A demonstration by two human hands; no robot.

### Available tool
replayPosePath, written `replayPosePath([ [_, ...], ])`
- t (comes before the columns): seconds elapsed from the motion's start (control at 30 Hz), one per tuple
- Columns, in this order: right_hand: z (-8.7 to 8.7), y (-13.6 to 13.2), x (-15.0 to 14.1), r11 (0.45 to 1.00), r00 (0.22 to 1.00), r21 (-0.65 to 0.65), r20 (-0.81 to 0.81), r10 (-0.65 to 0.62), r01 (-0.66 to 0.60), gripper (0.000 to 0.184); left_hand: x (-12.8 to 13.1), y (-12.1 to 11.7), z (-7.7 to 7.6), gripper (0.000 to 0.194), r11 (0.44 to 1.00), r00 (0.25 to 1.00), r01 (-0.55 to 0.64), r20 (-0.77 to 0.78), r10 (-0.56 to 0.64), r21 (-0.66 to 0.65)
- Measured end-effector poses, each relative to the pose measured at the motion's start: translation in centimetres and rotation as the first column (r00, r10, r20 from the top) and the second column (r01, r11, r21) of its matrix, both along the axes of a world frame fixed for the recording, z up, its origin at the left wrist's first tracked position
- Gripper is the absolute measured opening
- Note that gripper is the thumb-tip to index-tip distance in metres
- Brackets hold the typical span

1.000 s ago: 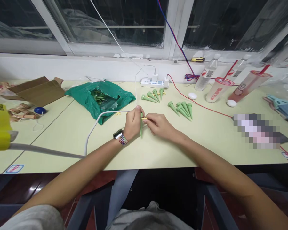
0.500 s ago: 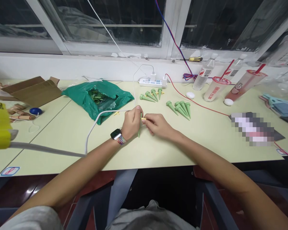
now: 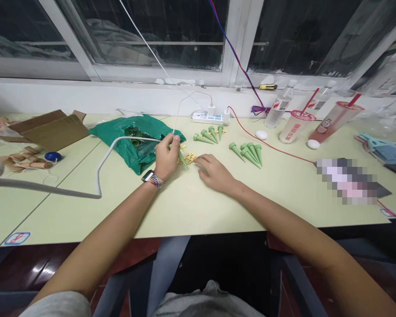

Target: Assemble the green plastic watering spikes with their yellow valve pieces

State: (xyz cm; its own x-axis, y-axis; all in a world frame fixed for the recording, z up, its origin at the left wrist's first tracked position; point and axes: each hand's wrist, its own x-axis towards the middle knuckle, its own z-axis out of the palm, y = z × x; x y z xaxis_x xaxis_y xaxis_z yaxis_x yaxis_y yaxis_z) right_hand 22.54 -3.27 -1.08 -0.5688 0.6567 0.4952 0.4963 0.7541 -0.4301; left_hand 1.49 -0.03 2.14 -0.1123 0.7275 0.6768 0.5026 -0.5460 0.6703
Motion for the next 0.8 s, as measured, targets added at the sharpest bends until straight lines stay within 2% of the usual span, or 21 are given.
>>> replayPosePath([
  [0.1, -0.5, 0.7, -0.1, 0.998, 0.997, 0.012, 0.053, 0.059, -0.06, 0.049, 0.2, 0.1, -0.2, 0.034, 1.0, 1.0, -0.009, 0.004, 0.009, -0.012],
  [0.2, -0.4, 0.9, -0.1, 0.996, 0.992, 0.011, 0.093, 0.084, -0.085, 0.049, 0.3, 0.1, 0.0, 0.026, 1.0, 0.999, -0.009, 0.034, 0.009, 0.005],
  [0.37, -0.1, 0.6, 0.3, 0.996, 0.995, 0.046, 0.059, 0.076, -0.079, 0.041, 0.5, 0.0, 0.2, 0.014, 0.994, 0.978, 0.075, 0.201, -0.059, -0.074],
  [0.47, -0.1, 0.9, 0.4, 0.997, 0.998, 0.072, 0.043, 0.038, -0.041, 0.041, 0.8, 0.0, 0.1, 0.015, 0.988, 0.959, 0.127, 0.267, -0.098, -0.091],
  [0.67, -0.3, 1.3, 0.2, 0.995, 0.995, 0.078, 0.085, 0.05, -0.057, 0.024, 1.3, 0.0, 0.3, 0.015, 0.97, 0.937, 0.207, 0.311, -0.159, -0.126],
  [0.8, -0.3, 1.4, 0.5, 0.998, 0.998, 0.037, 0.048, 0.05, -0.052, 0.014, 1.6, -0.5, 0.7, 0.009, 0.959, 0.953, 0.229, 0.239, -0.186, -0.165],
])
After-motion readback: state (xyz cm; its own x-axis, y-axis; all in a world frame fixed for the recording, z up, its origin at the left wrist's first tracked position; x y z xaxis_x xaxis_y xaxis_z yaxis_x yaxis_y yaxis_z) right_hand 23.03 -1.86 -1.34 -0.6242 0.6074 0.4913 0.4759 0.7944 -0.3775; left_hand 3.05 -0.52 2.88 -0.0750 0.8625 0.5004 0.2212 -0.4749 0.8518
